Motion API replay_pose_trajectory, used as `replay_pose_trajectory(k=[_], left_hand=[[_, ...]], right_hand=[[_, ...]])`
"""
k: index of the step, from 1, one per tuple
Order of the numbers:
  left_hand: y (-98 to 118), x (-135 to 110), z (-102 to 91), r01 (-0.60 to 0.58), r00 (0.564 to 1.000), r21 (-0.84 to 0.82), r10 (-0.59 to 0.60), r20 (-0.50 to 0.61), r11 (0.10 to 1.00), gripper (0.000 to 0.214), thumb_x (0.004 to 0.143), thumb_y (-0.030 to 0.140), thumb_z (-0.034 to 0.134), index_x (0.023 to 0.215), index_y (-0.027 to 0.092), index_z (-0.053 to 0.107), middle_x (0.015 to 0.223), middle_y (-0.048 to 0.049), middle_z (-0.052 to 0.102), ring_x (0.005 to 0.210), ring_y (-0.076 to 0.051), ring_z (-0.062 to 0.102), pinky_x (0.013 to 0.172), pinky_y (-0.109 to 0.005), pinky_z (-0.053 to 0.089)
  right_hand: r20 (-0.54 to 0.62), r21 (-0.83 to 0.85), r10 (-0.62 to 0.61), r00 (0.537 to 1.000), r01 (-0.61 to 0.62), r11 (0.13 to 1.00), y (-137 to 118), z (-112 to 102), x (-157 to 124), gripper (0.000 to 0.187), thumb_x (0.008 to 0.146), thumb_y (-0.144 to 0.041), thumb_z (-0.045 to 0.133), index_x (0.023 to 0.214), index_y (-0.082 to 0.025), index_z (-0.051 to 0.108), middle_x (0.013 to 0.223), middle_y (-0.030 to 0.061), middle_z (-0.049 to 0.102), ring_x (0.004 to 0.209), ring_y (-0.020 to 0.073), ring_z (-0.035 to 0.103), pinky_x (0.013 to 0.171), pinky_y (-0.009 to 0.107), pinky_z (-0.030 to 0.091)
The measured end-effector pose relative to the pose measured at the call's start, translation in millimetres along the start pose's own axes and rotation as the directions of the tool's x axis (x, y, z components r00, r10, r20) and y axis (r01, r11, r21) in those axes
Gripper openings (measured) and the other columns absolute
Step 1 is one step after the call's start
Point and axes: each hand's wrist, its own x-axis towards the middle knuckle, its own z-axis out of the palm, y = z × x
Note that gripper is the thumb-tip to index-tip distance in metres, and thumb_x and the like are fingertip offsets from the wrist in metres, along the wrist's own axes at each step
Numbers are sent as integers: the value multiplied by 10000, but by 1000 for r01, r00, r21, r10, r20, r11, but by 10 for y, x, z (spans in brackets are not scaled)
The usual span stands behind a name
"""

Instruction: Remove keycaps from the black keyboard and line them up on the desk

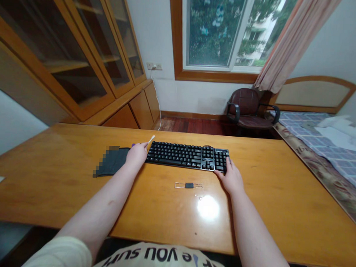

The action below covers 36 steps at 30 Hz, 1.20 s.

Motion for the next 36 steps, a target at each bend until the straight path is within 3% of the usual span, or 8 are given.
replay_pose_trajectory(k=[3,7,20,30,36], left_hand=[[108,-45,6,-97,995,-54,96,-20,994,356,877,286,390,1158,231,602,1045,-89,646,945,-207,590,835,-264,430],[309,-90,38,-178,975,-134,193,109,975,341,867,296,419,1131,231,624,1093,-78,640,982,-209,584,871,-265,418],[746,-4,190,-58,975,-126,83,205,990,239,802,263,487,902,168,683,888,-143,687,833,-253,630,733,-329,457],[780,32,254,65,950,-241,13,311,968,173,769,185,514,835,141,668,507,-45,626,445,-147,586,556,-246,457],[793,62,193,55,985,-398,15,170,916,324,866,277,427,1152,174,540,748,-31,672,490,-97,605,530,-194,454]], right_hand=[[-1,2,1,1000,-1,1000,7,8,-1,866,746,-612,491,1413,-133,214,1398,161,351,1240,316,377,992,442,342],[-8,6,3,1000,-3,1000,11,8,-3,858,749,-611,487,1412,-138,218,1393,160,357,1242,317,375,995,443,340],[-4,23,4,1000,-4,1000,17,13,-8,847,758,-616,467,1412,-138,220,1400,151,349,1245,308,369,998,434,332],[-27,28,-15,1000,16,999,45,51,5,865,751,-623,473,1412,-125,221,1383,170,367,1226,312,391,985,433,342],[-28,33,-16,999,17,999,18,44,3,869,739,-618,494,1406,-122,239,1377,175,376,1227,319,393,984,438,348]])
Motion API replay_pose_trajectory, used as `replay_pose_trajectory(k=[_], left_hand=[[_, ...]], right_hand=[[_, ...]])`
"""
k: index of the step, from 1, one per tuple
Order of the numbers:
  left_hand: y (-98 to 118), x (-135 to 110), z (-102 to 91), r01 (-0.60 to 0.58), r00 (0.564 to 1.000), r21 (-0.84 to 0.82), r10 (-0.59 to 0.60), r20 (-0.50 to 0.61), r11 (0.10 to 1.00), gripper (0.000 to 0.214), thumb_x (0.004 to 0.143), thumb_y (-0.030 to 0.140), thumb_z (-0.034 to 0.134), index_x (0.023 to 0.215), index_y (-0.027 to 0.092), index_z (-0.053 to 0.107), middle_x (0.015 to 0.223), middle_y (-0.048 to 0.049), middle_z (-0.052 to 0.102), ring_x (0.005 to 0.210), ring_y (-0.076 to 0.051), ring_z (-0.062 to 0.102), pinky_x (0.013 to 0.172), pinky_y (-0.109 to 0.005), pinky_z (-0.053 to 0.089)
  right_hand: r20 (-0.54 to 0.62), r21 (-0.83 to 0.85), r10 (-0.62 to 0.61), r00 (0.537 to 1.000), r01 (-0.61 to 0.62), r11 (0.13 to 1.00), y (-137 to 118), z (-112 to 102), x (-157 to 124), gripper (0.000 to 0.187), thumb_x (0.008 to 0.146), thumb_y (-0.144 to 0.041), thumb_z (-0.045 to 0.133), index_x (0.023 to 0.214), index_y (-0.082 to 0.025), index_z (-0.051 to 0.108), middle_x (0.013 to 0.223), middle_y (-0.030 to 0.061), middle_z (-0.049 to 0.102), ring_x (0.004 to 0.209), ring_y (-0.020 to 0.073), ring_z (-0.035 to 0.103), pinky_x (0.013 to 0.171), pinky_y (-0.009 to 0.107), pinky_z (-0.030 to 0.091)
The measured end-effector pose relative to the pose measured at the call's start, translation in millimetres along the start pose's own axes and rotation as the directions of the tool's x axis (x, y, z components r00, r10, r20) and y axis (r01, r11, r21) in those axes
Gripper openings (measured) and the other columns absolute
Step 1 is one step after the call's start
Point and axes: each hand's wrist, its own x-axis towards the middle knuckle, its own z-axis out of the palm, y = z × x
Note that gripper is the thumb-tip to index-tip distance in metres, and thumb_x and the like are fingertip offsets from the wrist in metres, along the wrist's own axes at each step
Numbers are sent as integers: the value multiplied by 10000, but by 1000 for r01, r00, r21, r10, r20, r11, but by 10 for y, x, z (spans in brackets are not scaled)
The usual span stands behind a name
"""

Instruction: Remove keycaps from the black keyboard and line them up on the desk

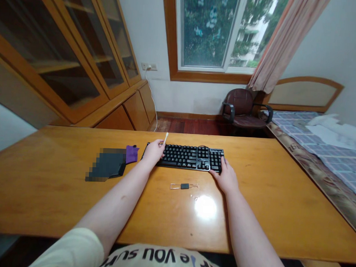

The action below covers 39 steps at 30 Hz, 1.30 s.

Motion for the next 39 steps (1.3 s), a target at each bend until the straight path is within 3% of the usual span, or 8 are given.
replay_pose_trajectory(k=[5,11,16,20,23,26,31,39], left_hand=[[-56,-289,139,58,998,-565,-44,39,823,300,839,280,495,1106,148,531,798,-43,651,530,-100,621,505,-198,472],[16,-764,338,101,963,-800,144,228,591,214,749,305,622,836,128,539,780,-87,690,824,-186,657,777,-303,479],[172,-932,464,89,917,-859,294,268,504,257,720,335,651,835,133,541,821,-84,689,813,-190,652,805,-329,463],[185,-851,550,-14,947,-878,289,143,478,210,769,300,595,882,139,521,850,-83,679,830,-187,645,811,-346,475],[116,-763,541,-252,928,-687,371,28,681,193,805,269,546,963,157,555,1006,-101,650,974,-207,595,899,-392,433],[30,-723,536,-490,870,-147,492,-19,859,355,767,282,606,1118,241,565,1308,-93,477,1234,-291,376,1026,-510,258],[-67,-728,669,-576,810,338,575,113,744,568,762,396,612,1294,329,426,1427,-74,318,1313,-318,216,1056,-533,153],[-86,-796,667,-586,795,367,601,87,722,493,776,364,601,1251,344,471,1369,-66,386,1234,-290,308,1014,-506,242]], right_hand=[[11,33,14,1000,-14,999,6,-29,-3,862,738,-598,510,1409,-135,232,1399,179,340,1251,327,362,997,458,329],[-209,319,111,972,-40,947,-316,-183,-119,622,783,-505,506,1283,-140,441,1340,185,418,1243,322,363,1017,495,287],[315,867,-200,928,-196,457,-1079,-188,-274,418,748,-434,601,1085,-190,559,877,76,662,750,186,627,697,342,502],[378,906,-151,913,-331,262,-1363,-214,-190,407,692,-373,671,1040,-194,558,598,-36,584,415,78,470,414,209,373],[381,922,-114,917,-369,114,-1326,-282,1,367,685,-327,679,1011,-195,573,552,-55,550,379,65,436,385,199,337],[434,901,-69,898,-434,16,-1220,-341,255,262,638,-274,710,852,-157,613,582,-14,587,440,84,511,432,210,397],[401,916,-14,916,-401,-22,-1069,-401,693,262,593,-244,735,812,-148,626,622,14,612,472,81,523,420,194,396],[229,973,134,964,-228,-25,-895,-375,1297,304,527,-255,790,740,-160,595,516,-56,483,408,33,407,390,171,360]])
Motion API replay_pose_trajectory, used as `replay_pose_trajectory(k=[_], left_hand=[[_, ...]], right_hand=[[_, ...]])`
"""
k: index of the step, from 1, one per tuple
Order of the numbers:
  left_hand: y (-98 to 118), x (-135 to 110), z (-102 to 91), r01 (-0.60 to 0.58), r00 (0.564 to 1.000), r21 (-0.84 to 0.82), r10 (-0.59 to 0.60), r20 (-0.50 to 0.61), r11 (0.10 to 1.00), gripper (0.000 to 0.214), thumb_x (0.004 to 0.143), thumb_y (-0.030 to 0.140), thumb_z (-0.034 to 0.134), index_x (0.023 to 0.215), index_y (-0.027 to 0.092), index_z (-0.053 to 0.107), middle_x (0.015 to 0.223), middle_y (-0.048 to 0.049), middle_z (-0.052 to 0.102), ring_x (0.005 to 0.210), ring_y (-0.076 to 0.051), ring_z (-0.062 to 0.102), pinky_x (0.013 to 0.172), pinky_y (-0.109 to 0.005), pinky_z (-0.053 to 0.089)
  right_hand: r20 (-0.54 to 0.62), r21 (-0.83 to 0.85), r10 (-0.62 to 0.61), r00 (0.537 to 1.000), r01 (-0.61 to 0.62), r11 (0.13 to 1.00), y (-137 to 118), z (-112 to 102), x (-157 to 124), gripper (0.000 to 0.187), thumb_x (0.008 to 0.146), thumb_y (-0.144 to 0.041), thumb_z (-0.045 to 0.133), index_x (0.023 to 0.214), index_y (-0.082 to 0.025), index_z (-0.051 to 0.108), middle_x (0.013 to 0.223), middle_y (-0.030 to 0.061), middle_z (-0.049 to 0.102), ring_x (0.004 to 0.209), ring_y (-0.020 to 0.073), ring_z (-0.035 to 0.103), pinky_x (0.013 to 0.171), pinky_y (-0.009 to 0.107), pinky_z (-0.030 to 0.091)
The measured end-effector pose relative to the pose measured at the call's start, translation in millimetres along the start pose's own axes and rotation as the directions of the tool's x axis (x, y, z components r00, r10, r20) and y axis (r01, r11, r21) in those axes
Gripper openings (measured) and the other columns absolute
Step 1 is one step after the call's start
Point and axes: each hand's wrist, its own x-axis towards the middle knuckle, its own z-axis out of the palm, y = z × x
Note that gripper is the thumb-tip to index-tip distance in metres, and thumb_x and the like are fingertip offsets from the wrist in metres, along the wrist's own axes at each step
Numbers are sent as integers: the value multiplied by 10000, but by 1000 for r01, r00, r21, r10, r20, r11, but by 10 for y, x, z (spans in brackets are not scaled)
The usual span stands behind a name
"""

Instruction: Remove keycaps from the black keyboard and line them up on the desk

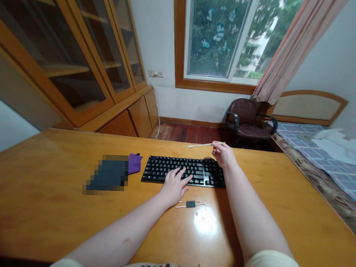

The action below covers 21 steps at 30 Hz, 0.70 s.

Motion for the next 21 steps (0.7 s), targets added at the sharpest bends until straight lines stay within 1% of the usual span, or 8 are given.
replay_pose_trajectory(k=[2,4,7,9,11,16,21], left_hand=[[0,3,-1,4,1000,-20,-4,-19,1000,443,782,352,596,1215,341,509,1339,-68,416,1209,-288,329,1003,-506,258],[-2,14,17,8,999,-40,-10,-37,999,422,779,343,602,1195,337,529,1327,-66,426,1201,-288,335,999,-501,272],[-3,25,62,-1,998,-53,-2,-59,999,457,765,342,619,1210,341,514,1355,-55,402,1215,-291,321,1014,-512,257],[-2,23,88,-7,998,-48,4,-67,999,462,775,325,609,1224,342,501,1362,-50,399,1220,-290,319,1027,-522,237],[0,17,105,-3,997,-43,0,-74,999,433,800,287,576,1223,342,502,1353,-46,413,1221,-284,320,1030,-517,239],[7,12,118,7,996,-49,-11,-84,999,389,829,232,519,1202,344,523,1343,-39,429,1211,-275,327,1009,-495,282],[18,6,122,14,996,-60,-19,-82,998,410,814,206,529,1202,341,526,1347,-39,425,1205,-282,325,1011,-499,276]], right_hand=[[17,9,-50,999,50,999,2,-2,135,296,577,-304,765,786,-162,610,548,-45,492,434,40,429,413,179,386],[49,-24,-87,995,89,996,25,26,249,282,636,-363,722,799,-161,611,585,-24,512,474,58,470,418,187,391],[104,-167,-91,990,107,980,109,130,386,295,701,-436,654,770,-159,579,633,9,548,517,88,515,425,206,404],[151,-285,-49,987,90,954,188,231,465,308,734,-458,620,754,-159,550,589,8,545,490,95,512,436,219,420],[192,-366,9,981,63,928,270,338,545,302,754,-449,608,736,-158,530,511,-6,525,441,93,496,435,223,425],[270,-480,112,956,33,877,429,560,740,260,803,-371,585,669,-163,503,410,-16,513,363,87,470,393,209,404],[349,-599,232,908,25,801,545,718,860,275,765,-314,649,591,-159,503,384,11,540,330,103,486,360,215,409]])
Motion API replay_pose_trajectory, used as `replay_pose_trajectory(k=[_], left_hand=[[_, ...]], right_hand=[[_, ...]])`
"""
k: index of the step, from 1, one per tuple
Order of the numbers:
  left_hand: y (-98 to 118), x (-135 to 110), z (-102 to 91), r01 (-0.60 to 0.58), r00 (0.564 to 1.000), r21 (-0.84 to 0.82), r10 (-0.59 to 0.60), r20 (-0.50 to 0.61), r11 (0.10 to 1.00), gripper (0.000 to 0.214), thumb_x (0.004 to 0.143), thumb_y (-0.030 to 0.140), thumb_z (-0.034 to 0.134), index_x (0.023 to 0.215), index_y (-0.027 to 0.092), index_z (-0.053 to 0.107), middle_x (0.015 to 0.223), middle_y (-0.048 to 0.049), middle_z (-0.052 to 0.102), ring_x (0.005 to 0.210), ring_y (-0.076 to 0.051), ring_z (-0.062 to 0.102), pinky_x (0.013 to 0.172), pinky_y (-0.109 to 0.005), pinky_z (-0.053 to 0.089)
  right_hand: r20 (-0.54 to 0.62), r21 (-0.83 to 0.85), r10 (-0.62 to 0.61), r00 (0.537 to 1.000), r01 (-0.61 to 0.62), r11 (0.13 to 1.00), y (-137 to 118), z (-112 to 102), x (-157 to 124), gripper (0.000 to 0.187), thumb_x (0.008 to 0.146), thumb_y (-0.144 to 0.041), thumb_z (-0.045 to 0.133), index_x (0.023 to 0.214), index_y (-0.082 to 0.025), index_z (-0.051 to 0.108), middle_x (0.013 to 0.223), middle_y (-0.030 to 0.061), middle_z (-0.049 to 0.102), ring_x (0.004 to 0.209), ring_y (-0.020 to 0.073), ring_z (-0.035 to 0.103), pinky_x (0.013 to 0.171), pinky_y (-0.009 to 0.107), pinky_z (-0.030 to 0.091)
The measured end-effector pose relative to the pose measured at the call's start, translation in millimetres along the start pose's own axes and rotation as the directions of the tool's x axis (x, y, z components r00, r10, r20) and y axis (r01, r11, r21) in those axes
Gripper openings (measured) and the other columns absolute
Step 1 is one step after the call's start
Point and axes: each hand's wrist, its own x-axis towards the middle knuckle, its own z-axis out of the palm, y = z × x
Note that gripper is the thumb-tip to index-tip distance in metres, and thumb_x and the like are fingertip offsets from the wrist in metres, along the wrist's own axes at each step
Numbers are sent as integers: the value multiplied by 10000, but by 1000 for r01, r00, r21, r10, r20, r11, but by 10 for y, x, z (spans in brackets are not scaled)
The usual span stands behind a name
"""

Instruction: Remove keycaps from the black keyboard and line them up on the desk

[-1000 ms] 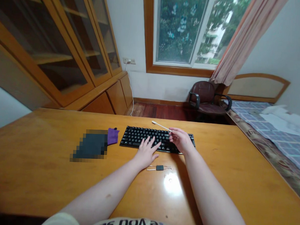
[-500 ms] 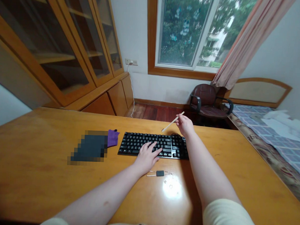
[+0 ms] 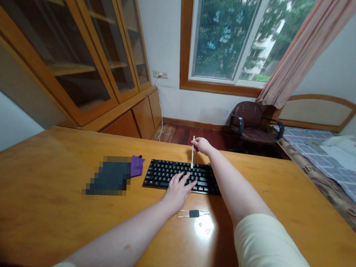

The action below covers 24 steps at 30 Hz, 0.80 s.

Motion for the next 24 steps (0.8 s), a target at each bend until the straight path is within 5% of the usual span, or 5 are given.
replay_pose_trajectory(k=[9,16,24], left_hand=[[3,0,39,26,1000,-20,-26,13,999,418,809,195,530,1194,358,533,1344,-33,430,1201,-285,324,1003,-517,279],[9,5,16,32,1000,-34,-32,1,999,396,815,202,527,1178,358,546,1329,-35,444,1196,-278,327,1004,-512,278],[7,7,2,18,1000,-17,-18,3,1000,392,821,222,526,1189,355,535,1339,-32,430,1201,-278,327,1003,-500,284]], right_hand=[[29,-60,-6,1000,7,998,36,104,85,255,748,-308,665,594,-160,524,391,11,555,339,109,506,377,219,434],[-204,-63,-104,973,93,994,-9,-65,112,232,828,-352,539,674,-183,497,407,-38,505,363,90,484,413,212,418],[-85,-122,-14,996,3,993,144,103,51,269,772,-295,624,570,-169,499,350,-12,493,298,105,432,358,231,341]])
